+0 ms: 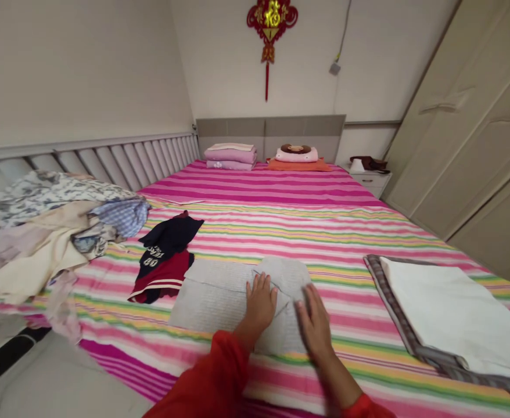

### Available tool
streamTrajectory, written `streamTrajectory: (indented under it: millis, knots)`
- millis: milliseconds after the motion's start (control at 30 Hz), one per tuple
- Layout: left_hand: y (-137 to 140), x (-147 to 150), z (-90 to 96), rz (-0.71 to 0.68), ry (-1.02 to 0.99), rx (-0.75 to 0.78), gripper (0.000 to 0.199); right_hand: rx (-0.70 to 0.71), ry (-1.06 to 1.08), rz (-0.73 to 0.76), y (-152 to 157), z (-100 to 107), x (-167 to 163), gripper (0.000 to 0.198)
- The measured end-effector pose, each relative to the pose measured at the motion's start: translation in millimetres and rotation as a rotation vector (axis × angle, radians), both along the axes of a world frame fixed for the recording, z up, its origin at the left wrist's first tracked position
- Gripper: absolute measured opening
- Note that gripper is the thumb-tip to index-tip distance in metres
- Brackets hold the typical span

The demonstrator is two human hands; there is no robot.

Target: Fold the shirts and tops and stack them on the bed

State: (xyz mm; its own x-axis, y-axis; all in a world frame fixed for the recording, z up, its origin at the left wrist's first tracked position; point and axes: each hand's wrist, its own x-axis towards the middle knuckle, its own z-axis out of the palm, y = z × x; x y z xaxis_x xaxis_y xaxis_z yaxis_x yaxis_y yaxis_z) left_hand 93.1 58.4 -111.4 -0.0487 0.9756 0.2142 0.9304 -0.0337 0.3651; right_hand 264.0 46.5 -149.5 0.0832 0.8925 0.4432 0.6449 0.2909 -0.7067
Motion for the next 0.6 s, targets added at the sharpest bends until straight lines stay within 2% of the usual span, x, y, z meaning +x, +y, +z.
streamTrajectory:
  millis: [67, 133, 200, 267, 333, 400, 500, 600]
  knots:
    - [-11.2, 2.8, 1.3, -0.02, -0.032, 0.076, 0.05, -0.124, 0.224, -0.151, 3.2, 1.1, 16.3, 0.063]
    - [-24.7, 6.0, -2.4, -0.059, -0.058, 0.089, 0.053, -0.306, 0.439, -0.193, 5.9, 7.2, 29.0, 0.062]
    - [-34.6, 8.7, -6.6, -0.066, -0.1, 0.001, 0.055, -0.508, 0.659, -0.078, 7.3, 19.7, 34.9, 0.057]
    - [-38.1, 9.6, -7.0, -0.055, -0.164, -0.115, 0.057, -0.681, 0.859, 0.129, 6.7, 36.1, 34.2, 0.051]
    - [-37.5, 8.0, -2.0, -0.052, -0.243, -0.196, 0.059, -0.8, 0.998, 0.329, 4.1, 52.0, 29.7, 0.047]
    - [-37.3, 4.2, 6.4, -0.059, -0.313, -0.233, 0.065, -0.903, 1.082, 0.442, 0.9, 63.8, 24.2, 0.045]
    - [-44.7, -1.3, 17.6, -0.081, -0.372, -0.247, 0.078, -1.063, 1.167, 0.442, -2.0, 72.0, 18.5, 0.041]
    - [-59.8, 1.0, 21.5, -0.157, -0.388, -0.236, 0.097, -1.04, 1.213, 0.326, -2.9, 73.1, 18.0, 0.033]
